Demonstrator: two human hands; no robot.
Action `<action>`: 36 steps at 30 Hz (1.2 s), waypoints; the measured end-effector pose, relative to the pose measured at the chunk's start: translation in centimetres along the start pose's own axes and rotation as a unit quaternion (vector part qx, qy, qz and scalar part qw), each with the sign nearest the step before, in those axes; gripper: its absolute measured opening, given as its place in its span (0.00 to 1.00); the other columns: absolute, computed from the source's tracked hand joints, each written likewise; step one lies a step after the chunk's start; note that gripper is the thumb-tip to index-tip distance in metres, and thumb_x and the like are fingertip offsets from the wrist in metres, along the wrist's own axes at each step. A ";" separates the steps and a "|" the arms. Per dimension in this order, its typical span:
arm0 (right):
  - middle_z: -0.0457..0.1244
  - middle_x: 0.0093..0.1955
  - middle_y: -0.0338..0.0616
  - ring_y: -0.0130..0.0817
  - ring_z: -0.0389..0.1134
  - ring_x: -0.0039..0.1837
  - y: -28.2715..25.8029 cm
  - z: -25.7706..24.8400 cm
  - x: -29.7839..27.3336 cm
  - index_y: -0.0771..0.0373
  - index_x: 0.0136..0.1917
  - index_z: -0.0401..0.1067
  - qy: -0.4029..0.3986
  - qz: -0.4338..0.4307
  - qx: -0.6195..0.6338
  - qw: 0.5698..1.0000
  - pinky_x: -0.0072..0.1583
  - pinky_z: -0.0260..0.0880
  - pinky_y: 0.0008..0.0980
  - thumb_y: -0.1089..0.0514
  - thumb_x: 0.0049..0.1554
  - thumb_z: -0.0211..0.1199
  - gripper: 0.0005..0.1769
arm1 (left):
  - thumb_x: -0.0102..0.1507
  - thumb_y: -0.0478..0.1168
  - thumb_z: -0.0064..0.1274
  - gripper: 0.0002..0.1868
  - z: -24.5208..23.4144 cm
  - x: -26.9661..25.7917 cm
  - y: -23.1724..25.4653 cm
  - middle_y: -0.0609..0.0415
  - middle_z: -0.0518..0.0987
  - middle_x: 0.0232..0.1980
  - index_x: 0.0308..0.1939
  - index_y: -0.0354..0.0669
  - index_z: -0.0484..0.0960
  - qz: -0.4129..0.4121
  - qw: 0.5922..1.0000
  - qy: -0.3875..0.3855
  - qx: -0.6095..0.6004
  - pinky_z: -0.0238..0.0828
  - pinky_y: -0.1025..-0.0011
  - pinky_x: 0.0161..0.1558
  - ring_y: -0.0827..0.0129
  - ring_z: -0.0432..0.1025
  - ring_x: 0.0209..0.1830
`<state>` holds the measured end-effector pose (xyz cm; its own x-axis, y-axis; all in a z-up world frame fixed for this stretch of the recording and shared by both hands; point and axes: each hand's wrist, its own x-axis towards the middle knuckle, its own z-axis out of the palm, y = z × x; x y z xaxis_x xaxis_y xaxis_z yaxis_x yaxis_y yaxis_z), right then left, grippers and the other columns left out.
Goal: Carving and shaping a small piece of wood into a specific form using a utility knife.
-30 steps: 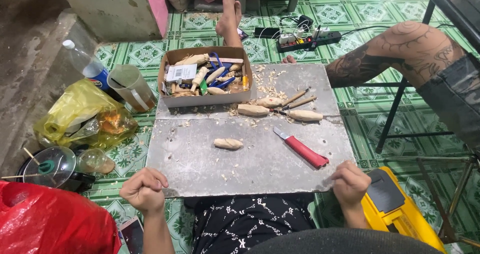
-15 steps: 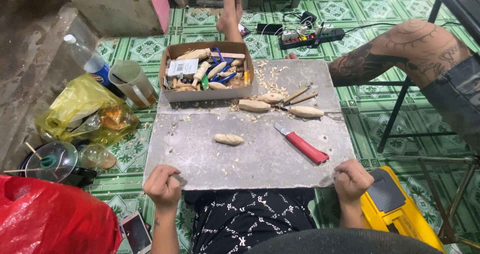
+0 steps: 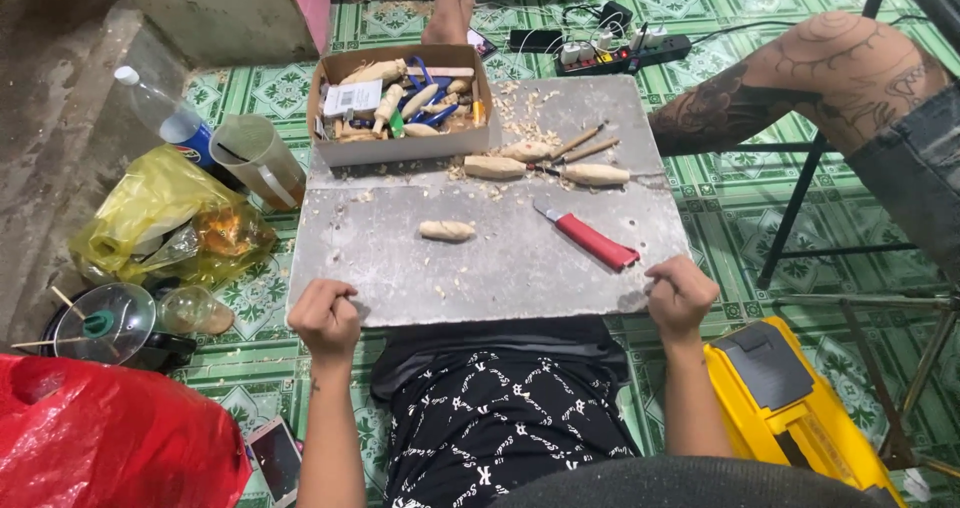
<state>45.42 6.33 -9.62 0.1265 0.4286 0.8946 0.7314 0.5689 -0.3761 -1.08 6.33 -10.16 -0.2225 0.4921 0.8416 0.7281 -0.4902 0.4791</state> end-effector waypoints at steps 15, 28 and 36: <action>0.55 0.19 0.35 0.34 0.53 0.23 4.6 5.0 3.3 0.57 0.28 0.73 -0.012 0.012 -0.019 1.000 0.33 0.60 0.26 0.75 0.55 0.50 0.21 | 0.54 0.25 0.46 0.15 5.9 4.4 -3.0 0.58 0.70 0.19 0.20 0.51 0.76 0.028 0.999 -0.023 0.030 0.70 0.72 0.30 0.57 0.69 0.20; 0.58 0.22 0.38 0.39 0.59 0.26 7.6 7.7 6.1 0.55 0.30 0.74 -0.023 0.002 -0.020 1.000 0.38 0.65 0.29 0.74 0.56 0.51 0.21 | 0.56 0.29 0.46 0.15 9.2 6.7 -3.3 0.61 0.70 0.19 0.19 0.55 0.76 -0.025 0.995 -0.066 0.074 0.72 0.68 0.30 0.57 0.70 0.20; 0.68 0.36 0.33 0.36 0.69 0.43 6.5 6.1 3.9 0.49 0.41 0.79 -0.045 -0.013 -0.113 0.992 0.54 0.67 0.34 0.68 0.54 0.57 0.14 | 0.58 0.34 0.53 0.09 8.3 5.3 -2.8 0.63 0.74 0.26 0.27 0.57 0.79 0.043 0.988 -0.080 0.126 0.70 0.64 0.40 0.60 0.73 0.31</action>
<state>46.62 16.01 -10.02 0.0523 0.4831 0.8740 0.8665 0.4131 -0.2802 1.09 16.34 -9.09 -0.0624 0.5741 0.8164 0.8827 -0.3501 0.3136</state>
